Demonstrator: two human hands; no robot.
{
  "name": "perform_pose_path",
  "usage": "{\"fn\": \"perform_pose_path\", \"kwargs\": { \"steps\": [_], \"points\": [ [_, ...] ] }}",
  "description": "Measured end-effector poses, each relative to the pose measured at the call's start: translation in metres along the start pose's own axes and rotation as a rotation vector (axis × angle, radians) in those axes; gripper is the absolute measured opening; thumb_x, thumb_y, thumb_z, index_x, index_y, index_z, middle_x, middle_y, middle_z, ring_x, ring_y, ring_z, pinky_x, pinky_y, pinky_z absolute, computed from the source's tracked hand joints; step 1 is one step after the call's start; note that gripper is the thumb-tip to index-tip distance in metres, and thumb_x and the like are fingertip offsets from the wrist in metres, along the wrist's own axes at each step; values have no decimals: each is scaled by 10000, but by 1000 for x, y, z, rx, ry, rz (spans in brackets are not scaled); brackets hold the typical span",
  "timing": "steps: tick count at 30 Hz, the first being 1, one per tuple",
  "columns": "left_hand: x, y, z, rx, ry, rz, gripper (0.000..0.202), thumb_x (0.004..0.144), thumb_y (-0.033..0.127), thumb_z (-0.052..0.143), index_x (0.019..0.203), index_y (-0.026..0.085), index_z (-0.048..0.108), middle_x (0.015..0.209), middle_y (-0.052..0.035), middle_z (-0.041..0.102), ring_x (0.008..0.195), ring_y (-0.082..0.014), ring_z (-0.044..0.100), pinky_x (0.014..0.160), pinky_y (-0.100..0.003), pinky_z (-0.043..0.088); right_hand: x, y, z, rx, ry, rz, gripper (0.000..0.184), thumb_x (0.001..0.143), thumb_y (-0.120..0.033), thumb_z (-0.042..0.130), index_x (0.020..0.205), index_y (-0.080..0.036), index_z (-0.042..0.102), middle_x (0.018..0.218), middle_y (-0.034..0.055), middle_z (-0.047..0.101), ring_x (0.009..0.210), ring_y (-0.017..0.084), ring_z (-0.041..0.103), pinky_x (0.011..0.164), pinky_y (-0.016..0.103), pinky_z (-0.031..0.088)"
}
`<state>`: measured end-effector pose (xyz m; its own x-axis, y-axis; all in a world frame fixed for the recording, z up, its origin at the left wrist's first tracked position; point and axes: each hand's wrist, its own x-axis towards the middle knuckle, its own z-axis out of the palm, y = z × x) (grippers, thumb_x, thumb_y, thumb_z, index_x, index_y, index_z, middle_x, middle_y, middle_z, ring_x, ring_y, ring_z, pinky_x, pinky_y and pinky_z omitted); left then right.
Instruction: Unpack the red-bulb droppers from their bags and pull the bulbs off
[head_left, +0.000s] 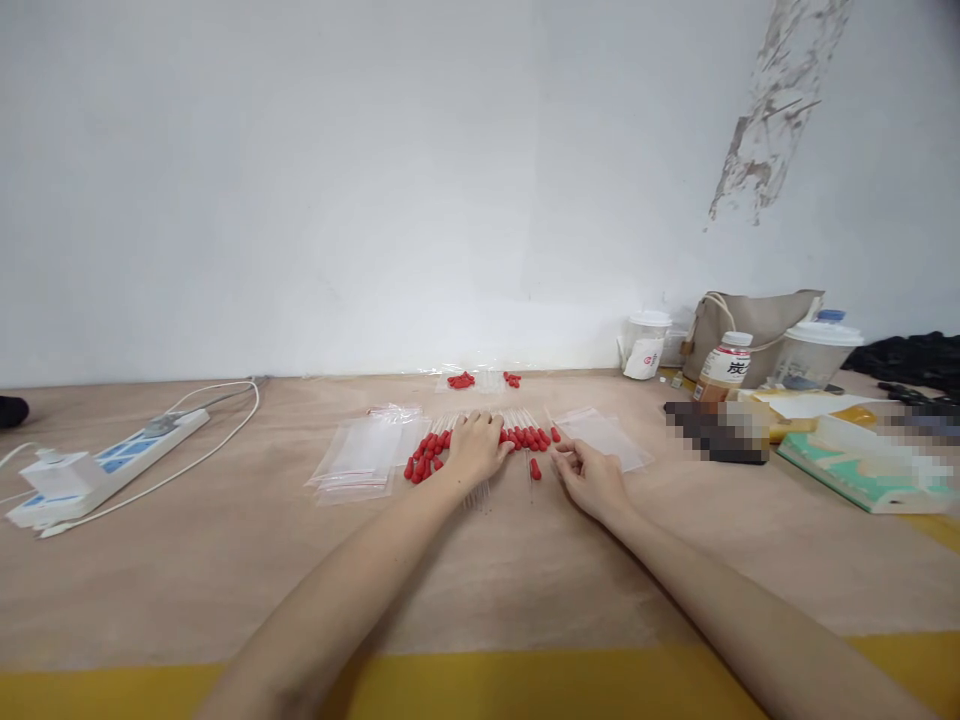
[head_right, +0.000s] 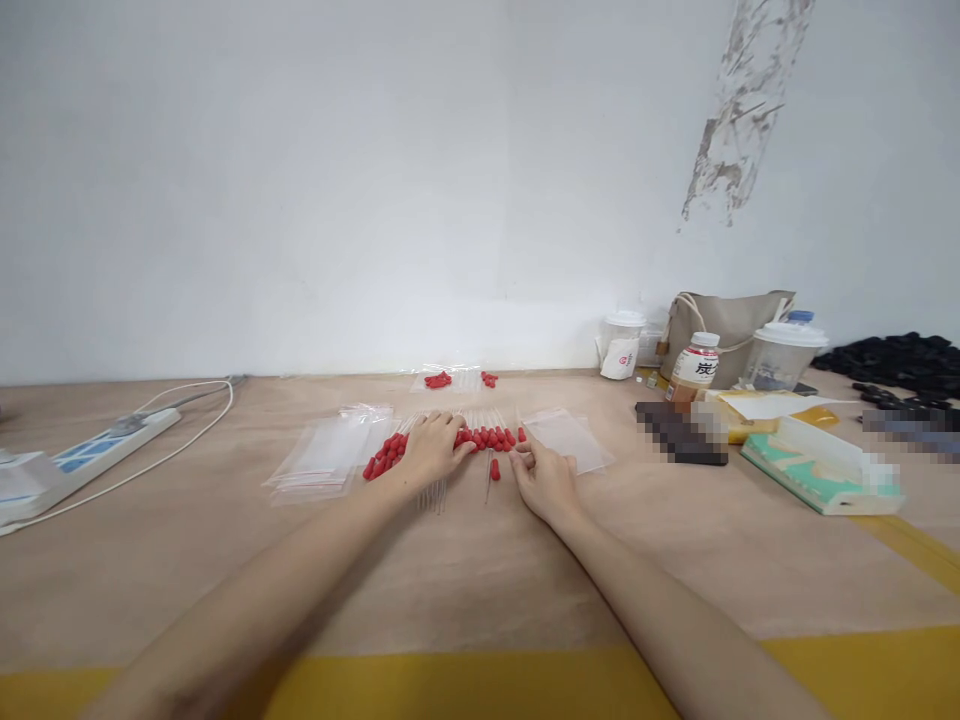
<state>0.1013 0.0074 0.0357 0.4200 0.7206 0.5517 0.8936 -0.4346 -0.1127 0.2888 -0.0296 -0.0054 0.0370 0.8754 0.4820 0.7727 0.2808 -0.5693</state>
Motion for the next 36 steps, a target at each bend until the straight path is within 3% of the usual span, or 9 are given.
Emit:
{"fn": "perform_pose_path", "kwargs": {
  "steps": [6, 10, 13, 17, 21, 26, 29, 33, 36],
  "points": [
    [6, 3, 12, -2, -5, -4, 143, 797, 229, 488, 717, 153, 578, 768, -92, 629, 793, -230, 559, 733, -368, 366, 0, 4, -2, 18, 4, 16, 233, 775, -380, 422, 843, -216, 572, 622, -11, 633, 585, 153, 576, 611, 273, 355],
    [2, 0, 5, -18, 31, -47, 175, 823, 222, 440, 751, 154, 585, 751, -72, 629, 738, -197, 570, 694, -333, 387, -5, -3, -1, -27, 2, -56, 263, 721, -434, 479, 850, -216, 550, 561, -30, 571, 586, 165, 553, 639, 293, 322],
    [-15, -8, -8, -80, 96, -53, 198, 848, 245, 407, 807, 167, 584, 783, -52, 629, 742, -174, 570, 678, -303, 408, -11, -13, 2, -50, 42, -66, 425, 650, -496, 531, 964, -212, 486, 596, -41, 552, 590, 166, 538, 665, 311, 303],
    [-51, -29, -22, -274, 276, 33, 173, 842, 248, 435, 876, 176, 588, 793, -42, 630, 755, -159, 571, 712, -300, 436, -14, -23, 6, -71, 26, -56, 582, 614, -500, 545, 1091, -198, 404, 681, -14, 566, 651, 186, 547, 677, 323, 301],
    [-87, -51, -28, -408, 275, 91, 185, 843, 221, 438, 961, 179, 573, 873, -51, 620, 795, -139, 578, 715, -267, 461, -15, -23, 5, -78, -34, -38, 591, 610, -478, 551, 1111, -204, 398, 671, -17, 564, 668, 194, 551, 675, 326, 303],
    [-100, -54, -30, -519, 312, -14, 176, 827, 222, 473, 948, 188, 597, 897, -44, 631, 815, -134, 588, 731, -254, 476, -16, -19, 4, -27, -32, -16, 562, 630, -482, 559, 1099, -214, 404, 678, -33, 563, 615, 163, 542, 684, 333, 326],
    [-99, -46, -29, -623, 308, -74, 165, 821, 239, 487, 915, 186, 613, 887, -41, 642, 796, -136, 597, 706, -251, 488, -16, -21, 4, 12, 11, -109, 497, 650, -476, 570, 1054, -214, 449, 808, 10, 578, 700, 172, 553, 700, 331, 359],
    [-98, -37, -26, -737, 216, -78, 161, 820, 250, 492, 916, 196, 610, 846, -32, 641, 769, -136, 592, 689, -260, 489, -15, -27, 0, -17, 79, -346, 490, 691, -451, 577, 1113, -223, 478, 1077, 76, 531, 1003, 230, 481, 807, 358, 364],
    [-100, -34, -24, -778, 141, -59, 163, 824, 252, 485, 914, 201, 611, 838, -34, 632, 776, -137, 583, 690, -257, 485, -15, -32, -1, -89, 46, -511, 417, 769, -391, 537, 1158, -249, 484, 1061, 59, 568, 1014, 212, 472, 881, 387, 298]
  ]
}}
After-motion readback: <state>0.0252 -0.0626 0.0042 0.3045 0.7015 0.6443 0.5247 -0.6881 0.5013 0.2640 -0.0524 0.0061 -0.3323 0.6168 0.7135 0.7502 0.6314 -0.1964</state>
